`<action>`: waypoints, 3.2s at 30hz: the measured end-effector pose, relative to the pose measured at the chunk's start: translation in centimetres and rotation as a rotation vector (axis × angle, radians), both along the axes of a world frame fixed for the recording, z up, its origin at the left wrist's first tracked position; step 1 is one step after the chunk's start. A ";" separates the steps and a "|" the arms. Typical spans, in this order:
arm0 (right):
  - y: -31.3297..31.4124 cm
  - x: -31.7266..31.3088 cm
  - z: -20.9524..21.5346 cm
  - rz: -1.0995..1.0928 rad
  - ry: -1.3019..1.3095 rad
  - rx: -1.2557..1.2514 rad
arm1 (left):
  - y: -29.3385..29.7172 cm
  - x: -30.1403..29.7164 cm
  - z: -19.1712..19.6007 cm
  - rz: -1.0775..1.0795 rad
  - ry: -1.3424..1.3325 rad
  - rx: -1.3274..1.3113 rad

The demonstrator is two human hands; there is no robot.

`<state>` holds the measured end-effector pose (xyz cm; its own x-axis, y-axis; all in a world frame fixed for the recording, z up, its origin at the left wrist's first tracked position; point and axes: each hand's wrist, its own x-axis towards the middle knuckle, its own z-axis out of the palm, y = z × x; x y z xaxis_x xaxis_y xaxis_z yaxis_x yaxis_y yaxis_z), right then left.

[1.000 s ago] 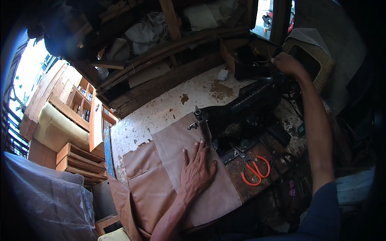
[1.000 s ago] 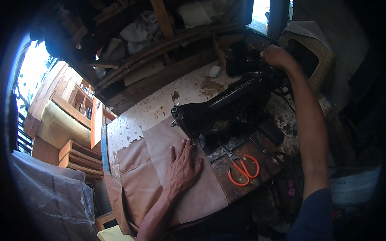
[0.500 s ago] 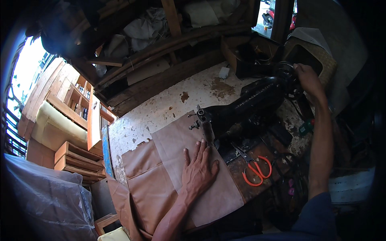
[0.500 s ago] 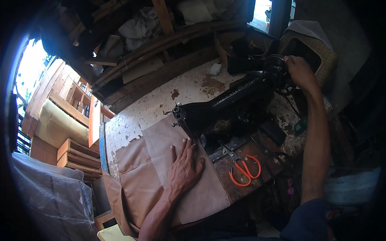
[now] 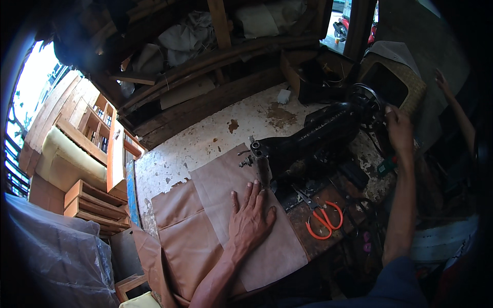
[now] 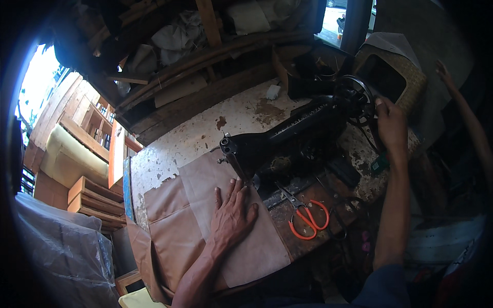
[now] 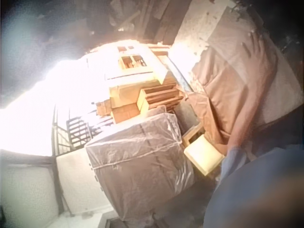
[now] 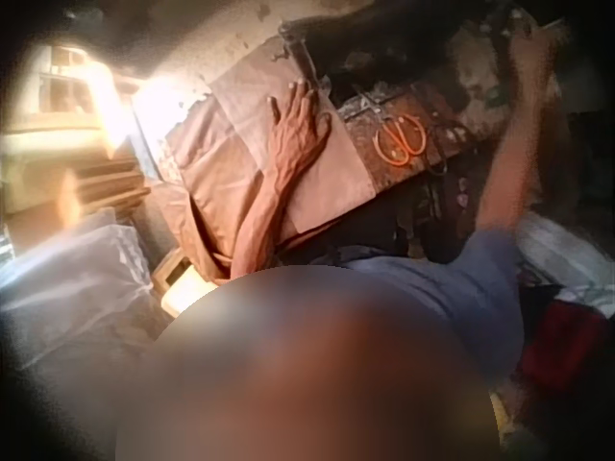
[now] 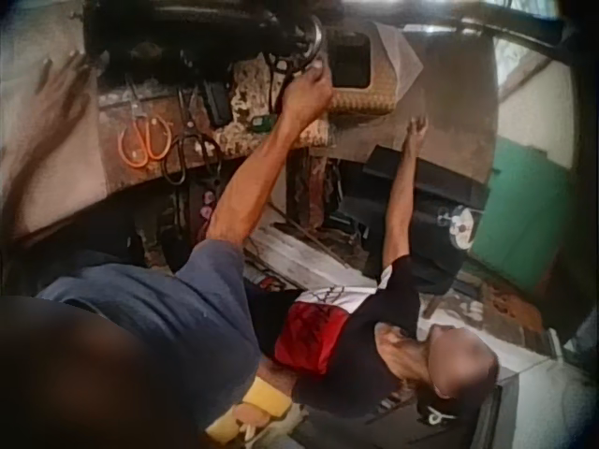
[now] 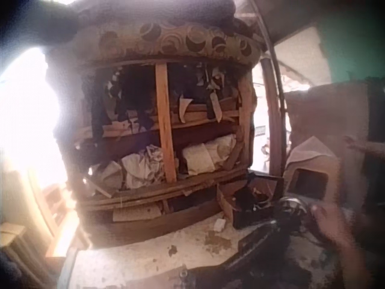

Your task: The person sews a large piece of tan leather using a sewing machine, then fits the sewn leather over a chair cushion. The person smooths and adjusts the leather to conform to the cushion shape.

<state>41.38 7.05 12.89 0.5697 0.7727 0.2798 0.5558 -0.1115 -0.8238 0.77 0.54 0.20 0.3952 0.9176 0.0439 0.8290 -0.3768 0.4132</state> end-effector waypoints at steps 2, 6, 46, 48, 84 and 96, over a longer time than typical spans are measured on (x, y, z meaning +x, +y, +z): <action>-1.6 -4.1 -1.1 -0.093 -0.229 0.308 | 0.0 0.1 -0.2 0.005 0.014 -0.007; -3.6 -14.4 -5.7 0.681 0.133 -0.340 | -0.1 0.3 -0.3 0.017 -0.008 0.023; 8.3 -21.6 -20.2 1.096 0.498 -0.006 | 1.8 -0.4 -0.4 0.021 -0.034 0.021; 8.2 -21.7 -20.1 1.099 0.360 0.041 | 1.5 -0.4 -0.3 0.017 -0.031 0.009; -17.6 -22.1 -9.5 0.889 -0.365 -0.158 | 4.4 -1.7 -0.1 -0.042 -0.079 0.006; -19.9 -21.7 -12.2 0.814 -0.271 0.029 | -11.2 -3.0 6.0 -0.422 0.050 -0.237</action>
